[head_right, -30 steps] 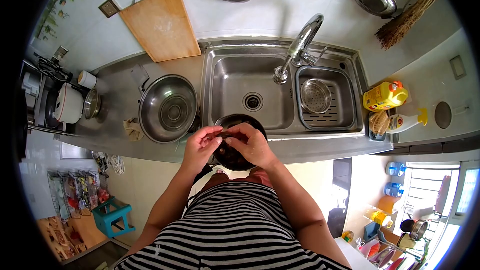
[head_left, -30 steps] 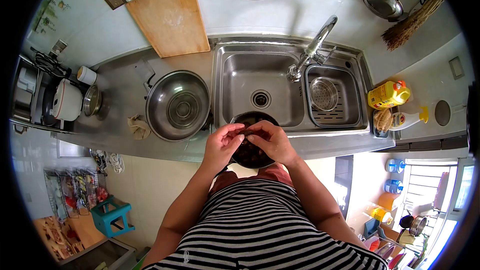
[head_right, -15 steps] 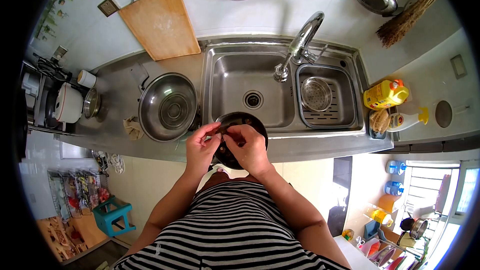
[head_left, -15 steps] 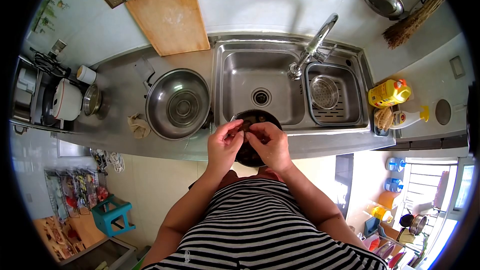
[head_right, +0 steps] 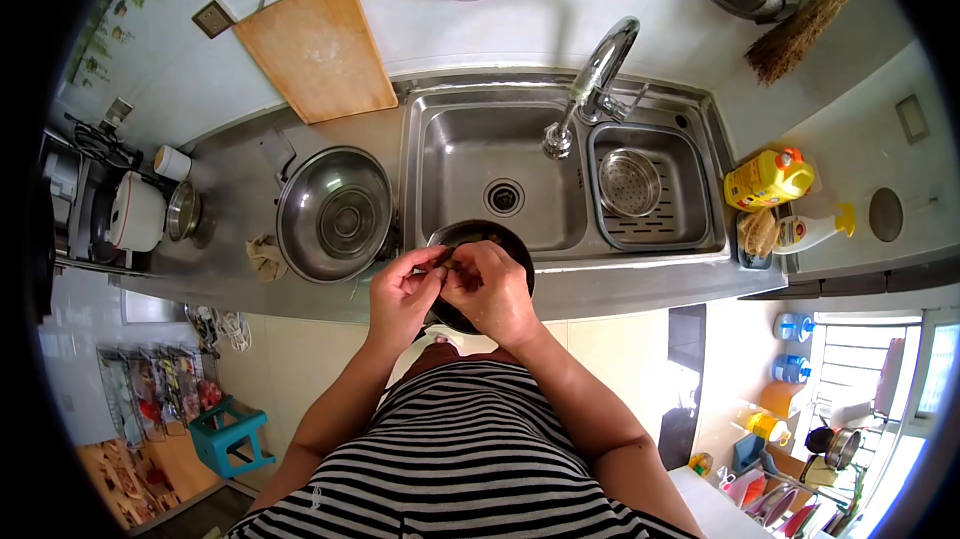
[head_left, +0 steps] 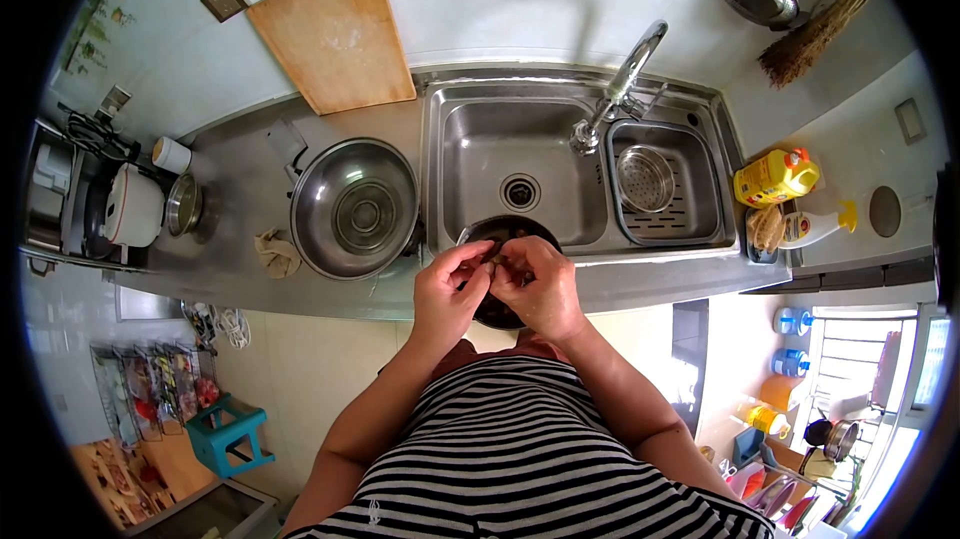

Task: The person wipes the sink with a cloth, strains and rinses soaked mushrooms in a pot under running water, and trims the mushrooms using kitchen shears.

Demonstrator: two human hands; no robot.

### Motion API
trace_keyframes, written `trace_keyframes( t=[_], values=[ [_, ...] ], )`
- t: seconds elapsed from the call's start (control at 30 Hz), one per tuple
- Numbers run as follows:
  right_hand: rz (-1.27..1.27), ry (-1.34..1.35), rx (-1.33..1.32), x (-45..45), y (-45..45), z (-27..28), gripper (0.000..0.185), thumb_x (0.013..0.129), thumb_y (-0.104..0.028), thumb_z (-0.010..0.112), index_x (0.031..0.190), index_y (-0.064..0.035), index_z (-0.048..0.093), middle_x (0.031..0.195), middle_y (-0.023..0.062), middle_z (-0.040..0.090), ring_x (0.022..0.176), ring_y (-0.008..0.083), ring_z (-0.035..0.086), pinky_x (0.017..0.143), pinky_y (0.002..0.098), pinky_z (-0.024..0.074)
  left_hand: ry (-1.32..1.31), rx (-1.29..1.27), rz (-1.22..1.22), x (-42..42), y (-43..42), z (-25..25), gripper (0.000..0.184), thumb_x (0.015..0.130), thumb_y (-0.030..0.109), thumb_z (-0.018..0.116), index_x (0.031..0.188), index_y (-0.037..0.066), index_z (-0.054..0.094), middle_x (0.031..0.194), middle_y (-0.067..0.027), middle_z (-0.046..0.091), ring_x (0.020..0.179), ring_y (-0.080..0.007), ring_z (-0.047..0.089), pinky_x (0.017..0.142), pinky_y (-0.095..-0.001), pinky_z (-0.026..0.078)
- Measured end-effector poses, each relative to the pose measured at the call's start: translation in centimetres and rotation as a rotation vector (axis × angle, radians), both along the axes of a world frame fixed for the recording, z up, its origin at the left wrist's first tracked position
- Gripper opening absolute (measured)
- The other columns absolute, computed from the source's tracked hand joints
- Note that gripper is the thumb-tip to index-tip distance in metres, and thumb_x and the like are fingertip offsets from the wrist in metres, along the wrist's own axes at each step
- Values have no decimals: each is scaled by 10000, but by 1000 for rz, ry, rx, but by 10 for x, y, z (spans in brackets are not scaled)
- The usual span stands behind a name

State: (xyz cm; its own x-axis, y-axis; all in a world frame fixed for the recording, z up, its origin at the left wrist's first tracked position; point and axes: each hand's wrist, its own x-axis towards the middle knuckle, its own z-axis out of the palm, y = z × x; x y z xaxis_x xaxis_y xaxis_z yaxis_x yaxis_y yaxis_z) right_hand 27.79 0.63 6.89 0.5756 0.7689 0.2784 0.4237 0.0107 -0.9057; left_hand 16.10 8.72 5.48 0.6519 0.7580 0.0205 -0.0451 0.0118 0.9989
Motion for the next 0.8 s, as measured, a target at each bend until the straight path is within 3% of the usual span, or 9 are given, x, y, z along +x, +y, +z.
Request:
trace_keyframes(
  t=[0.2,0.3,0.43,0.5,0.57,0.63,0.67,0.8],
  values=[
    [25,16,32,1,-2,2,189,708,29,671,876,4,588,735,65,570,604,114,578,528,235,479,-52,-22,-97,-3,3,7,366,838,-124,531,1197,-58,538,1043,-68,564,1009,-101,549,818,-217,494],
    [66,55,9,3,-5,1,218,710,-10,707,895,10,593,750,88,589,573,141,587,546,254,495,-95,4,-198,-6,10,10,437,814,-116,542,1239,-11,524,1076,-69,531,987,-114,536,809,-233,504],
    [184,229,-31,6,-10,-3,220,726,-1,695,919,13,591,766,60,593,608,93,561,569,234,483,-101,107,-302,-8,15,17,483,800,-129,520,1268,-7,499,1132,-79,498,1015,-134,533,820,-245,504],
    [232,295,-57,7,-13,-5,215,738,5,685,929,15,587,782,45,601,623,74,553,576,224,480,-132,-44,-379,-10,16,15,476,799,-120,528,1262,-10,499,1158,-85,485,1016,-143,541,818,-250,506],
    [255,553,-33,6,-14,-13,191,785,22,650,964,29,582,828,31,616,689,63,575,630,210,497,-126,-44,-384,-10,18,11,439,801,-120,533,1227,-15,513,1149,-81,496,1020,-140,545,816,-251,507],
    [270,623,-31,6,-16,-12,189,804,29,634,985,36,579,845,36,624,718,71,590,663,208,504,-109,-74,-374,-11,19,5,392,803,-117,543,1181,-15,530,1139,-74,507,1017,-132,548,810,-248,507],
    [289,697,-31,6,-15,-11,188,823,36,618,1006,43,577,863,42,631,746,79,605,696,207,511,-101,-102,-378,-13,19,4,343,830,-91,566,1163,-33,510,1132,-100,531,1071,-168,537,871,-287,493],
    [342,697,-70,11,-15,-10,191,873,11,589,1061,47,584,890,75,641,755,103,627,668,222,526,-131,-239,-363,-17,18,-3,355,864,-57,552,1212,-20,494,1064,-74,566,970,-119,556,825,-271,513]
  ],
)
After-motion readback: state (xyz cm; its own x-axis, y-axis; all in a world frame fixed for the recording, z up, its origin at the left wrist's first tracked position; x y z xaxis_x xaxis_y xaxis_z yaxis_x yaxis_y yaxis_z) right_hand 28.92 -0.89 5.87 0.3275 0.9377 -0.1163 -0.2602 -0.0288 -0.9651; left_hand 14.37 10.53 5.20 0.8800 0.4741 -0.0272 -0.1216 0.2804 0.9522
